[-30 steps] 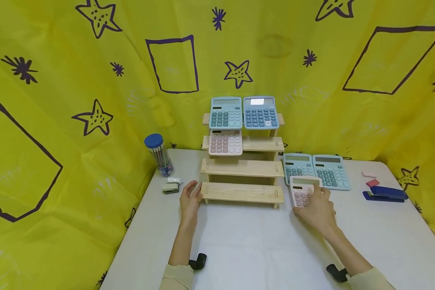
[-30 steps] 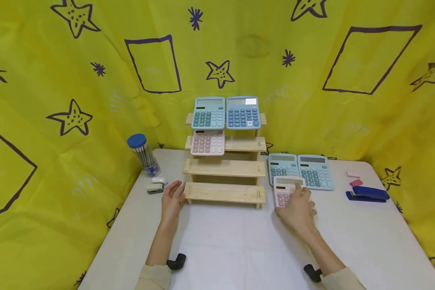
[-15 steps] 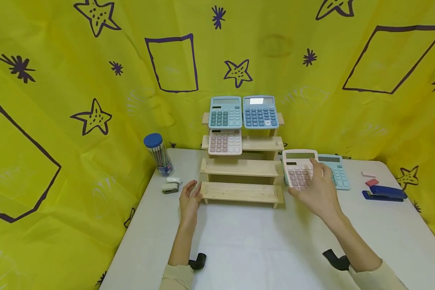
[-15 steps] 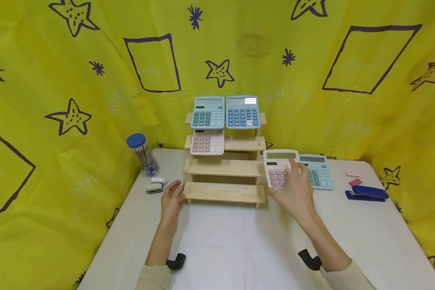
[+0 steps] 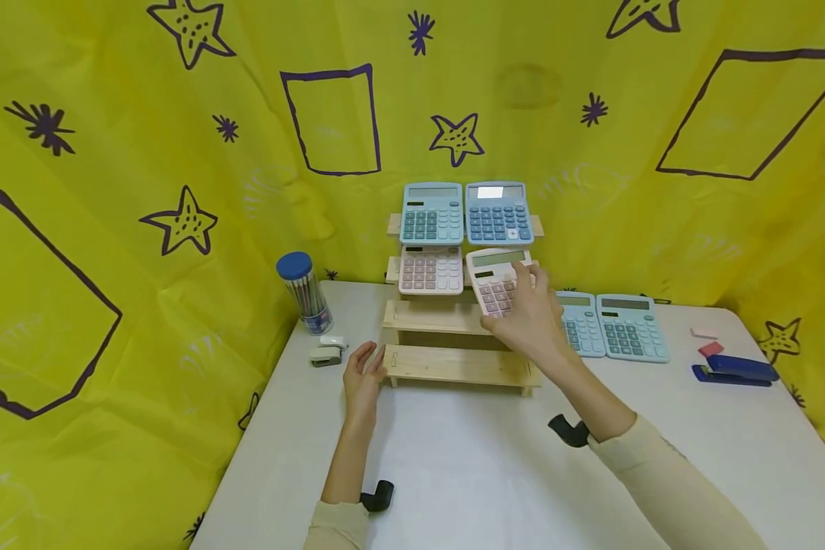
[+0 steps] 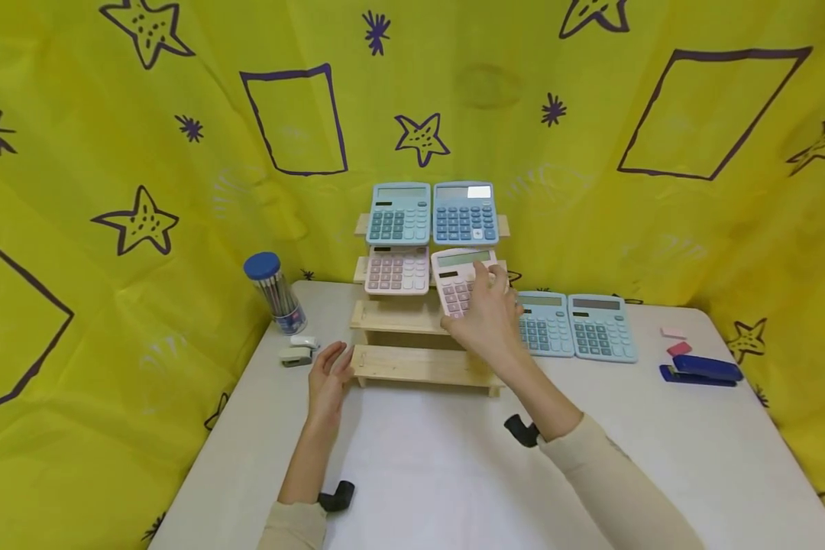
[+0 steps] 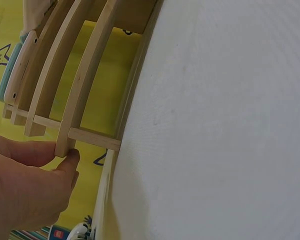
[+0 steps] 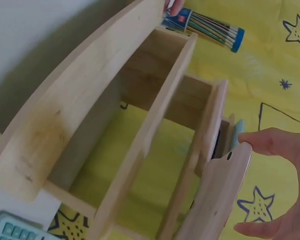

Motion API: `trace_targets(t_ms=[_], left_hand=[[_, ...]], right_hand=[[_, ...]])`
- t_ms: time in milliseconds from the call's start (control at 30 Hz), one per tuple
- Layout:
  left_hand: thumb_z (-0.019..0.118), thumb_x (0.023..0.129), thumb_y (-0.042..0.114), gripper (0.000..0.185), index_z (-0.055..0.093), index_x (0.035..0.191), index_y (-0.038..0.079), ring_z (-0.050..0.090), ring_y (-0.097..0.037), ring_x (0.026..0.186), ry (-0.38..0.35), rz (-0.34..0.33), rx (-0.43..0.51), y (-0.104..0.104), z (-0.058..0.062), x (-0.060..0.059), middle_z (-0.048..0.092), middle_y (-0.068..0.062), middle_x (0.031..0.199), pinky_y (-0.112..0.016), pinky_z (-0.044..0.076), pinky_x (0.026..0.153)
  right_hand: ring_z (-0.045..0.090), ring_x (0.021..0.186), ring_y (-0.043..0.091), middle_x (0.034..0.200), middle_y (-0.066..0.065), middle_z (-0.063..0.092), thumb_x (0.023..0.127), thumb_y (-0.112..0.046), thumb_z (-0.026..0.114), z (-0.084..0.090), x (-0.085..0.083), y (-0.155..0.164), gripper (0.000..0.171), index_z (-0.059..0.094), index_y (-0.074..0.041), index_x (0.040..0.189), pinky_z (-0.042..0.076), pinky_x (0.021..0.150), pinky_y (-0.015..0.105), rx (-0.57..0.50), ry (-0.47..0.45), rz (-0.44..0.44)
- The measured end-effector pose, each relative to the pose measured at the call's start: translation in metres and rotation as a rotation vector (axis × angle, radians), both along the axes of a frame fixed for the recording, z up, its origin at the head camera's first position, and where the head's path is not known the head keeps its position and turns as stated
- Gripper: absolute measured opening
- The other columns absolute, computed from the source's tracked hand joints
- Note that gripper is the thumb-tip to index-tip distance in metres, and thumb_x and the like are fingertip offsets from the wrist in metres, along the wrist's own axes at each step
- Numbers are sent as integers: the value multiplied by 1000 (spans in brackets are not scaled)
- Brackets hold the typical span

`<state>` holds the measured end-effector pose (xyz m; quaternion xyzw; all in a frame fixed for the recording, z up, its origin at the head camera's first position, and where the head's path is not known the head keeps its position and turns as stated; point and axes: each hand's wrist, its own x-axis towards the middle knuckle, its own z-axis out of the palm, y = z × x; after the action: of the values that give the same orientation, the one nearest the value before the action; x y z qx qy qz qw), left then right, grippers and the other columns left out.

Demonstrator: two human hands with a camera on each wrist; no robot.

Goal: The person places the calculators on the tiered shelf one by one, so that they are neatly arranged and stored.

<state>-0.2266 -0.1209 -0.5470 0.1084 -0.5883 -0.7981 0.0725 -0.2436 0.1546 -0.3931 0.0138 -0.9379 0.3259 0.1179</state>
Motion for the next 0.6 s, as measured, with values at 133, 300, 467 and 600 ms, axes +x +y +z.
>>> trace_targets(t_ms=[133, 300, 467, 600], left_hand=[[47, 90, -24, 61, 42, 149, -6, 48, -39, 143, 3, 10, 10, 1, -1, -1, 41, -24, 157, -19, 53, 90], [47, 90, -24, 61, 42, 148, -6, 48, -39, 143, 3, 9, 19, 1, -4, 0, 41, -24, 157, -19, 53, 90], [47, 90, -24, 61, 42, 148, -7, 49, -39, 143, 8, 13, 10, 1, -4, 0, 41, -24, 157, -19, 52, 90], [47, 89, -24, 62, 43, 148, -6, 49, -39, 143, 10, 17, 12, 2, -3, -1, 42, -24, 157, -19, 53, 89]], right_hand=[[41, 128, 68, 158, 33, 27, 75, -30, 84, -9, -19, -14, 103, 32, 0, 158, 31, 102, 79, 44, 26, -34], [35, 132, 70, 160, 35, 27, 81, -38, 80, -22, -34, -25, 94, 36, 0, 155, 27, 105, 78, 79, 78, -98], [26, 138, 71, 163, 35, 22, 92, -44, 72, -33, -45, -33, 85, 36, 1, 153, 18, 112, 78, 65, 143, -126], [20, 144, 69, 166, 34, 15, 97, -43, 68, -37, -49, -33, 80, 34, 2, 154, 14, 115, 77, 47, 159, -131]])
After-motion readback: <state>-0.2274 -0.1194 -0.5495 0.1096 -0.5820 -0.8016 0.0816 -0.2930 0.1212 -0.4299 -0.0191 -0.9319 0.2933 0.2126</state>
